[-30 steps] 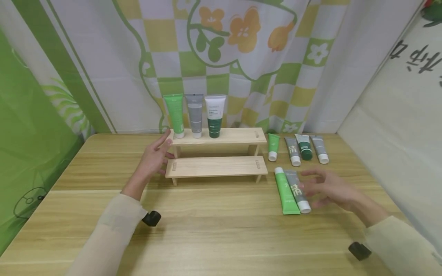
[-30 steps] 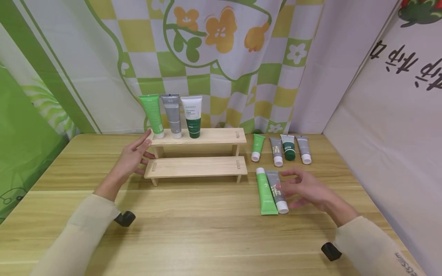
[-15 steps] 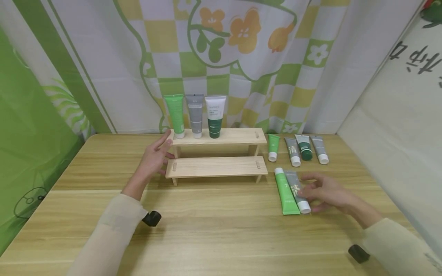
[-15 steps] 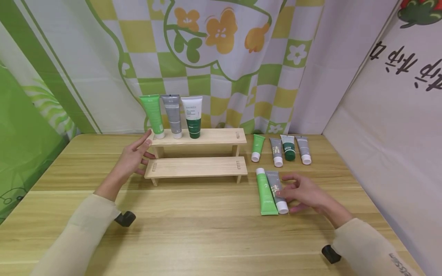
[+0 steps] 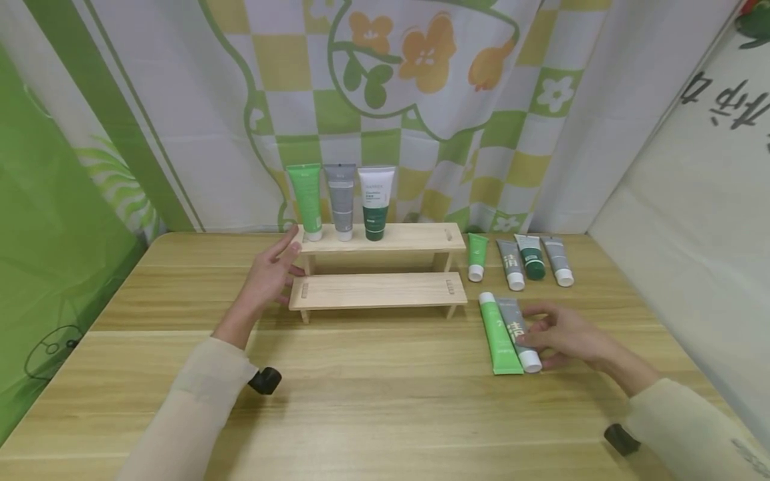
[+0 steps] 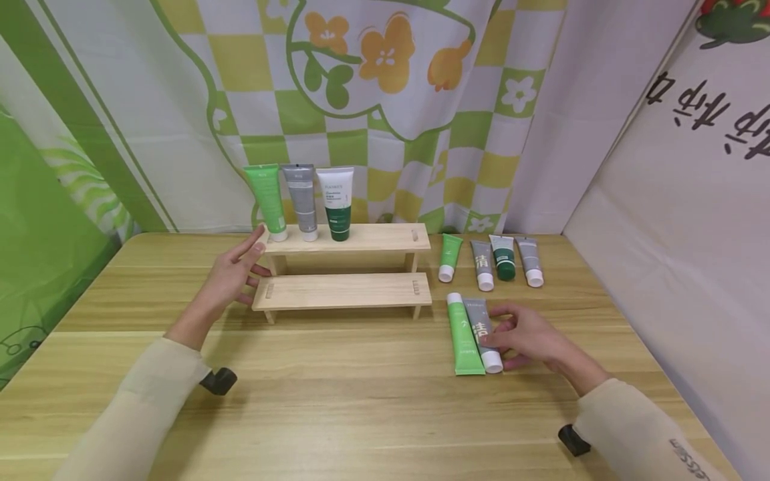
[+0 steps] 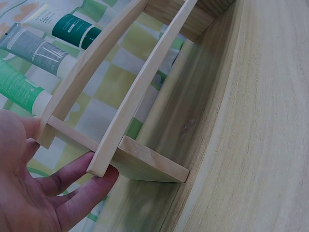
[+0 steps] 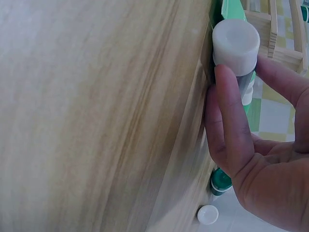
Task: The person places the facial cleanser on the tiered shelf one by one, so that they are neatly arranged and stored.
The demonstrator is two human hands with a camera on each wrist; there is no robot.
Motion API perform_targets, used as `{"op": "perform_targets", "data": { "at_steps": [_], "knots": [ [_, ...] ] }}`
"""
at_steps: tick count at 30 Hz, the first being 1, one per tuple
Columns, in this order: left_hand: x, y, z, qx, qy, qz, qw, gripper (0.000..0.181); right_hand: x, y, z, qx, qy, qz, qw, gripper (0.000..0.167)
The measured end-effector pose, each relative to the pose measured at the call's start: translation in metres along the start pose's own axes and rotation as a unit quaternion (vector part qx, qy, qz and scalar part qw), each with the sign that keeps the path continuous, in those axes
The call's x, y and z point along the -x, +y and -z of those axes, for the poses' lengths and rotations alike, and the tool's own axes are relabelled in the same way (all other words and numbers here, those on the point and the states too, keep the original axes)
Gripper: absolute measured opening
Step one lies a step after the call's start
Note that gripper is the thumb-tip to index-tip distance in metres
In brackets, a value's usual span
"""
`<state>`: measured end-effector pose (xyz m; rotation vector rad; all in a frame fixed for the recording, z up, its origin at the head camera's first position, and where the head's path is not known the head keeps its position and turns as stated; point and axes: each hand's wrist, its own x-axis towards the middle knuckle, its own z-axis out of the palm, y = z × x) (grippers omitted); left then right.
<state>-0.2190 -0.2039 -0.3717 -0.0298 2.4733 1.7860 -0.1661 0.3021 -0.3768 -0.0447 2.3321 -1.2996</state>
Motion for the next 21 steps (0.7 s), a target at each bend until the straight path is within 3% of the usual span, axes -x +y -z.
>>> {"op": "perform_targets", "data": {
  "at_steps": [21],
  "knots": [
    [0.0021,0.0026,-0.0010,-0.003,-0.001,-0.001,1.0000,0.058,-0.0010,-0.0074,-0.0037,0.045,-0.008,-0.006,0.9989,0.084]
  ]
}}
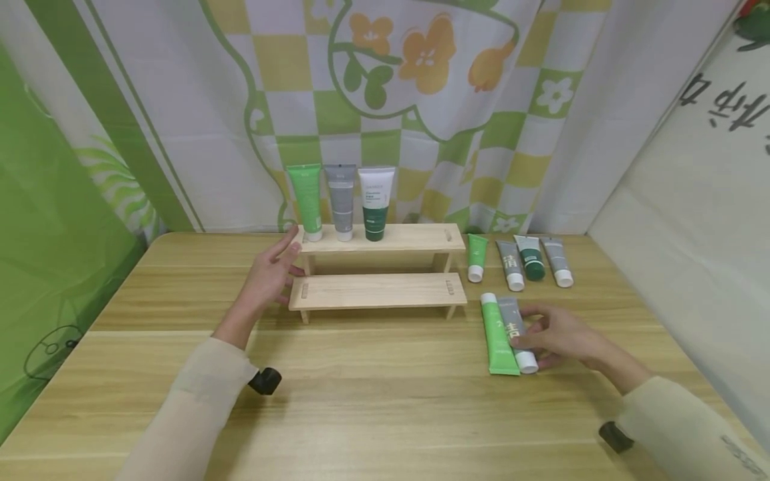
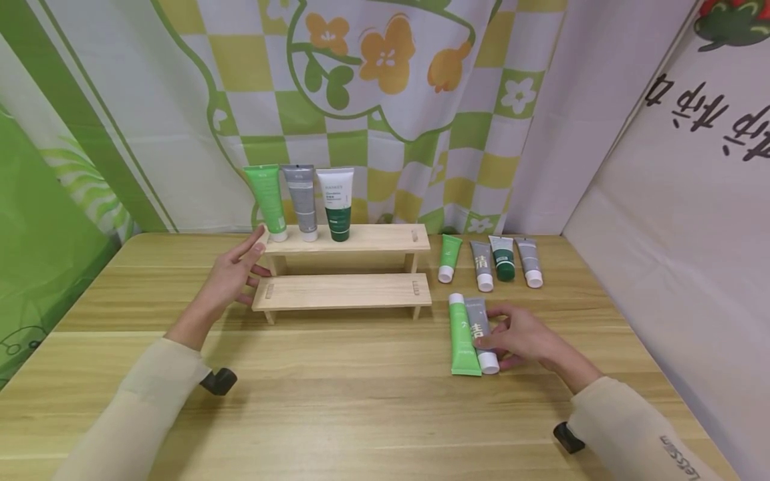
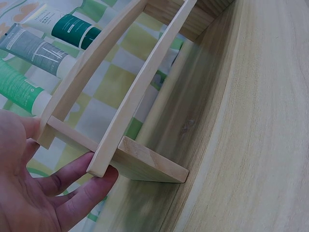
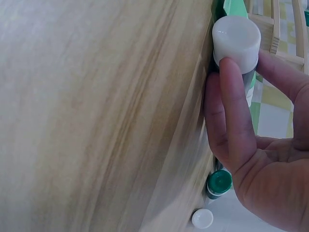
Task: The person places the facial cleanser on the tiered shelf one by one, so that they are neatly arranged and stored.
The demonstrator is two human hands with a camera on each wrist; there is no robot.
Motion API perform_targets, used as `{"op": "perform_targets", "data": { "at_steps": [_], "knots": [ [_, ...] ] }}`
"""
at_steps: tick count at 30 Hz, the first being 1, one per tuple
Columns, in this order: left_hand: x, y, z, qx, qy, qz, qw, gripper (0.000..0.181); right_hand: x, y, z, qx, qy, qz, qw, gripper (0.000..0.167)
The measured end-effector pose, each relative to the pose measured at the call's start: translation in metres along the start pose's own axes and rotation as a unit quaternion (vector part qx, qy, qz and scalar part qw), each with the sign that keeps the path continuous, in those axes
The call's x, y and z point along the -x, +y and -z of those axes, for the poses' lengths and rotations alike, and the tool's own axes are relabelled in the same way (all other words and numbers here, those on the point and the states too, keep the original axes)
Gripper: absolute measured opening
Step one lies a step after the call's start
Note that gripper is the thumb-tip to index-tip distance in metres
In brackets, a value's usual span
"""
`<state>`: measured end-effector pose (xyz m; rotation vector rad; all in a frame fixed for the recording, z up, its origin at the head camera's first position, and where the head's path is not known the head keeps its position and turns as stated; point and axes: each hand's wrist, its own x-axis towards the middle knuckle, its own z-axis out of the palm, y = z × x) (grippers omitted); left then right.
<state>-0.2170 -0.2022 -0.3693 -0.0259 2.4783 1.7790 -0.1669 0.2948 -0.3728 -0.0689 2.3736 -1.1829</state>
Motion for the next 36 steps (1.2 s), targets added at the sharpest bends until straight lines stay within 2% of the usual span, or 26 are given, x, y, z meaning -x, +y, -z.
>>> {"op": "perform_targets", "data": {
  "at_steps": [16,29,36],
  "knots": [
    [0.000,-0.001,0.000,-0.003,-0.002,0.000,1.0000,0.058,0.000,0.003,-0.001,-0.015,0.003,-0.008,0.9998,0.084],
    [0.001,0.000,0.000,-0.003,-0.002,-0.007,1.0000,0.057,0.003,-0.002,0.006,-0.015,0.005,0.019,0.9997,0.081],
    [0.001,0.000,0.000,0.000,0.000,-0.003,1.0000,0.055,0.003,-0.014,0.009,-0.017,0.013,0.051,0.9985,0.080]
  ]
}}
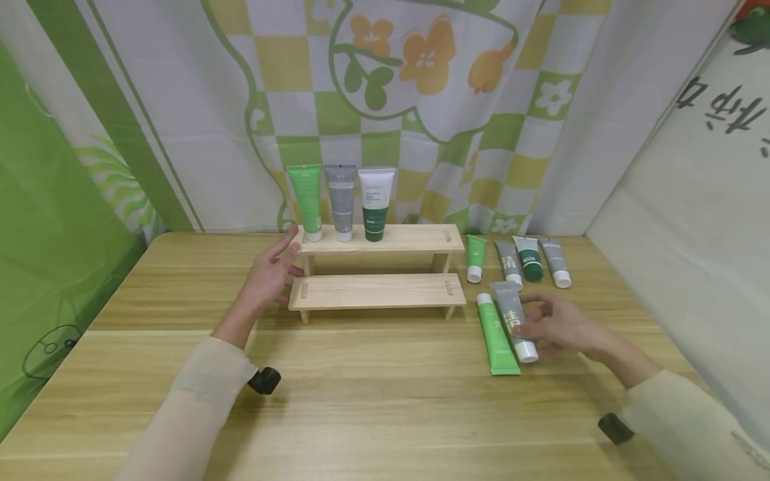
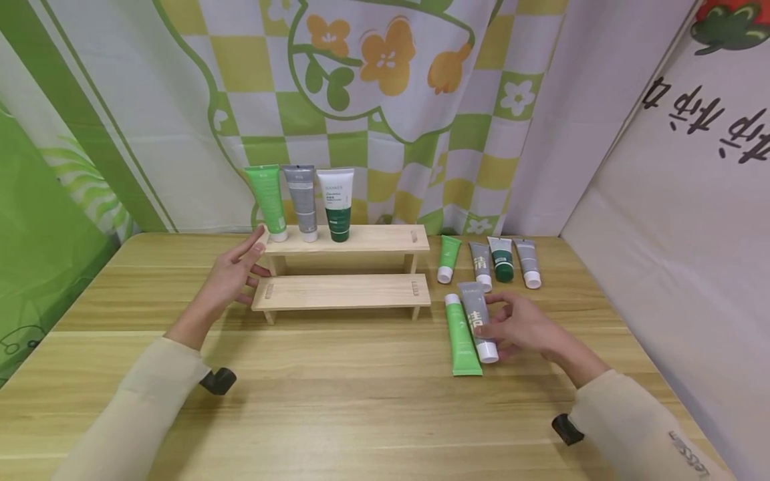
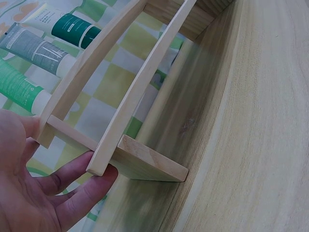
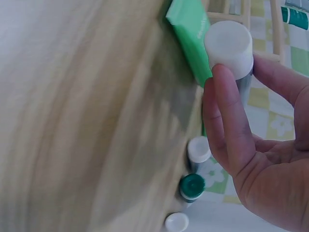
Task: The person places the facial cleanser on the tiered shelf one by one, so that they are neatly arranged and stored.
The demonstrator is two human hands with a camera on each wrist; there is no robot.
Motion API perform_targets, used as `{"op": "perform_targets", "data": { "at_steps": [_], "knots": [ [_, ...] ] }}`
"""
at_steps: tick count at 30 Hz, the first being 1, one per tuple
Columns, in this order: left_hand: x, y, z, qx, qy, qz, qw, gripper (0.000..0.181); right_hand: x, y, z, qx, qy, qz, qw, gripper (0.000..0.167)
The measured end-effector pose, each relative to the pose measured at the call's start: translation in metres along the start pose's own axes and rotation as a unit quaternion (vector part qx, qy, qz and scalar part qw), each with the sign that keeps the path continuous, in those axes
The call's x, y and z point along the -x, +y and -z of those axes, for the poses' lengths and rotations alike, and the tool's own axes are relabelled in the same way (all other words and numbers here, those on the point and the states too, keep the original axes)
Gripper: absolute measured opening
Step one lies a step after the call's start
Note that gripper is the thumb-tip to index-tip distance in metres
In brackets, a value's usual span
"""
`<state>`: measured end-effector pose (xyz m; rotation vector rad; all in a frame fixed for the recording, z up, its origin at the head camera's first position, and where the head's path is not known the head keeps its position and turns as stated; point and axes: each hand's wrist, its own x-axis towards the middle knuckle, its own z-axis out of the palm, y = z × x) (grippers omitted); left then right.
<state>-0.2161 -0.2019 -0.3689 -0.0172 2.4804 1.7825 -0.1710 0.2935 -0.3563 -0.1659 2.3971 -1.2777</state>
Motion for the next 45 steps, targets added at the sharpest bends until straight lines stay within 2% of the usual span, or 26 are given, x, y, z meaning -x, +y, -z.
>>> {"op": "perform_targets", "data": {
  "at_steps": [8,20,28,39,45],
  "knots": [
    [-0.001,0.000,0.001,-0.005,0.003,0.001,1.0000,0.055,-0.002,-0.023,0.000,0.006,0.007,0.005,0.9999,0.085],
    [-0.001,-0.001,0.000,-0.011,0.003,0.003,0.9999,0.055,-0.012,-0.052,-0.007,-0.018,0.029,0.055,0.9979,0.083],
    [-0.001,0.000,0.000,-0.010,0.003,0.008,0.9999,0.055,-0.021,-0.081,-0.013,-0.001,0.050,0.092,0.9945,0.084],
    [-0.004,-0.002,0.002,-0.015,0.007,0.013,0.9998,0.059,-0.040,-0.126,-0.020,-0.002,0.078,0.114,0.9904,0.083],
    [-0.004,-0.001,0.001,-0.012,0.004,0.017,0.9998,0.059,-0.050,-0.143,-0.025,-0.007,0.098,0.120,0.9879,0.085]
  ]
}}
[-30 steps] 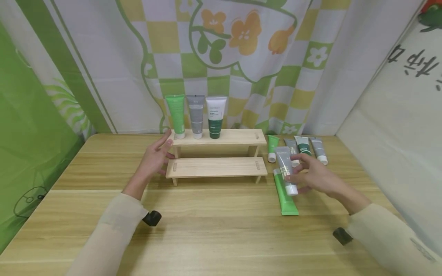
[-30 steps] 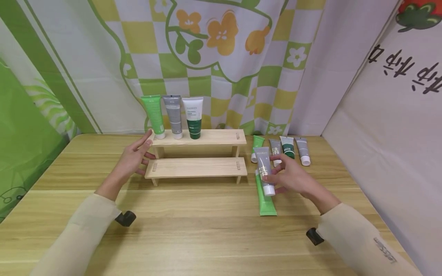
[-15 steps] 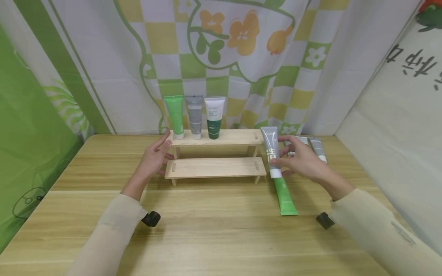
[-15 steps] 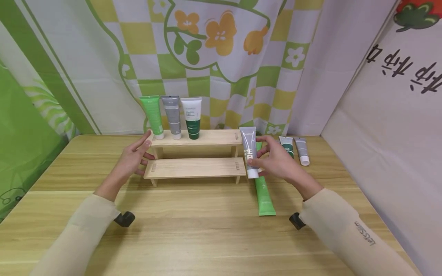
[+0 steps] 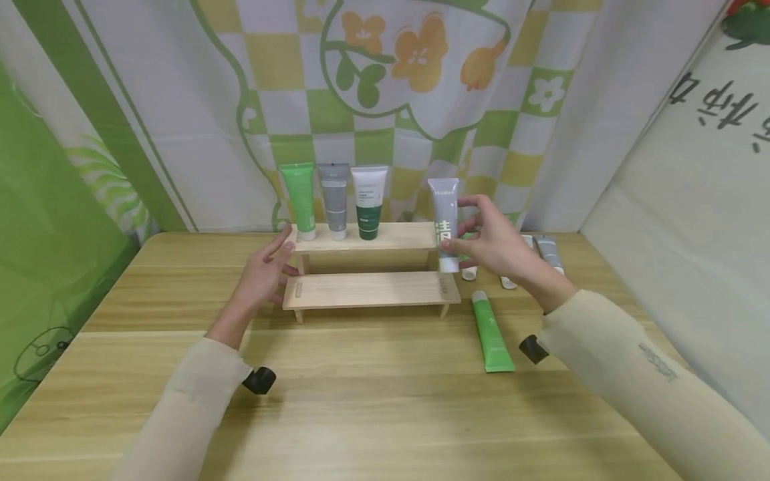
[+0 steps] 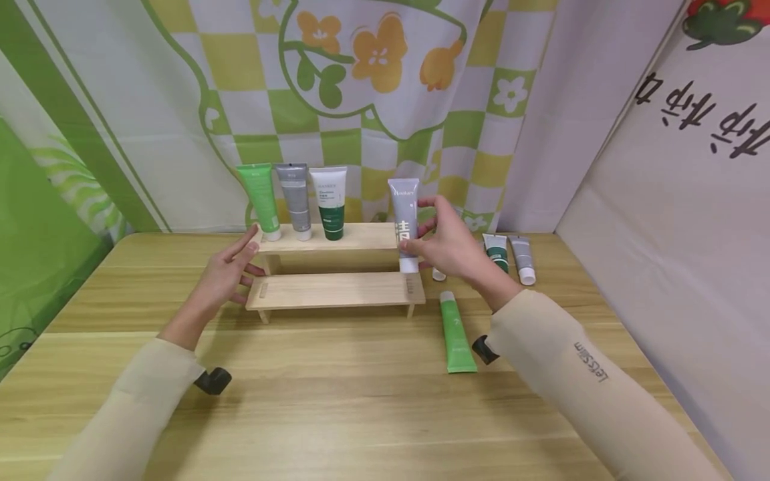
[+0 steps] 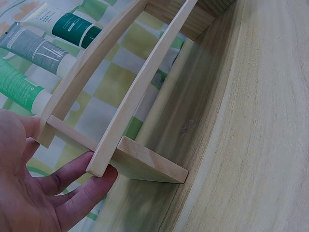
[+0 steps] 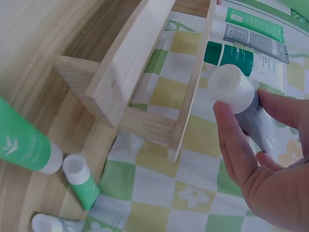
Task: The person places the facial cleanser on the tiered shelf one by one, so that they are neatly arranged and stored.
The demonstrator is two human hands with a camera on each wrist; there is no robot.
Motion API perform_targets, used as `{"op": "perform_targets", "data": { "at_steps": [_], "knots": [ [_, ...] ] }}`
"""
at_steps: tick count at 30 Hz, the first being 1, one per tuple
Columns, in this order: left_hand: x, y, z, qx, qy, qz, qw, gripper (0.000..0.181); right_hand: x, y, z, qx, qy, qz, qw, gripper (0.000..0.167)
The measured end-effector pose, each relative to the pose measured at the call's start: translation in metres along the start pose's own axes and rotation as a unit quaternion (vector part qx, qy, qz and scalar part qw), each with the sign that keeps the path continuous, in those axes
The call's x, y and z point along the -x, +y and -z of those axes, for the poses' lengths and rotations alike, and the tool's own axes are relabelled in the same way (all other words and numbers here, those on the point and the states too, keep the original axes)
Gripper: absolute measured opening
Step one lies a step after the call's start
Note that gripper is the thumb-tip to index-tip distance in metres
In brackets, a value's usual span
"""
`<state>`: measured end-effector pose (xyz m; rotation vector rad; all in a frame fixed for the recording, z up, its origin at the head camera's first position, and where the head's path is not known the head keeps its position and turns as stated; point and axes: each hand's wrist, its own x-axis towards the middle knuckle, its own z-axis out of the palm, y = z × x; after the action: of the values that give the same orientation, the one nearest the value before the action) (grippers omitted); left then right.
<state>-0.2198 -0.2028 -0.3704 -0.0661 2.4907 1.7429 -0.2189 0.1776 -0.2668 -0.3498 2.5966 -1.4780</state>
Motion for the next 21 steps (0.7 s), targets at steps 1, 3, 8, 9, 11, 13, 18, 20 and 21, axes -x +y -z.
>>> {"op": "perform_targets", "data": {
  "at_steps": [1,3,8,9,11,13,18,20,21],
  "knots": [
    [0.000,0.000,0.000,0.000,0.001,0.000,1.0000,0.059,-0.002,-0.002,-0.002,-0.003,0.002,0.002,1.0000,0.086],
    [0.001,0.001,0.000,0.000,0.002,-0.001,1.0000,0.059,-0.006,-0.004,-0.005,-0.012,0.009,0.006,0.9999,0.087],
    [0.001,0.000,0.000,-0.001,0.000,-0.002,1.0000,0.058,-0.015,-0.008,-0.014,-0.031,0.027,0.019,0.9990,0.085],
    [0.001,0.000,0.000,-0.001,0.000,-0.003,1.0000,0.058,-0.017,-0.008,-0.016,-0.034,0.031,0.021,0.9987,0.084],
    [0.000,-0.001,0.000,-0.001,-0.001,-0.004,1.0000,0.057,-0.021,-0.008,-0.019,-0.037,0.041,0.025,0.9982,0.084],
    [0.000,-0.001,0.000,0.000,-0.002,-0.006,1.0000,0.056,-0.025,-0.008,-0.022,-0.039,0.051,0.033,0.9974,0.084],
    [0.000,-0.002,0.001,0.007,-0.004,-0.009,0.9999,0.056,-0.036,-0.006,-0.031,-0.030,0.069,0.066,0.9950,0.082],
    [0.000,-0.002,0.001,0.005,-0.004,-0.011,0.9999,0.056,-0.039,-0.005,-0.034,-0.029,0.076,0.077,0.9937,0.082],
    [-0.001,-0.002,0.001,0.005,-0.004,-0.012,0.9999,0.056,-0.041,-0.005,-0.037,-0.032,0.080,0.081,0.9930,0.081]
  ]
}}
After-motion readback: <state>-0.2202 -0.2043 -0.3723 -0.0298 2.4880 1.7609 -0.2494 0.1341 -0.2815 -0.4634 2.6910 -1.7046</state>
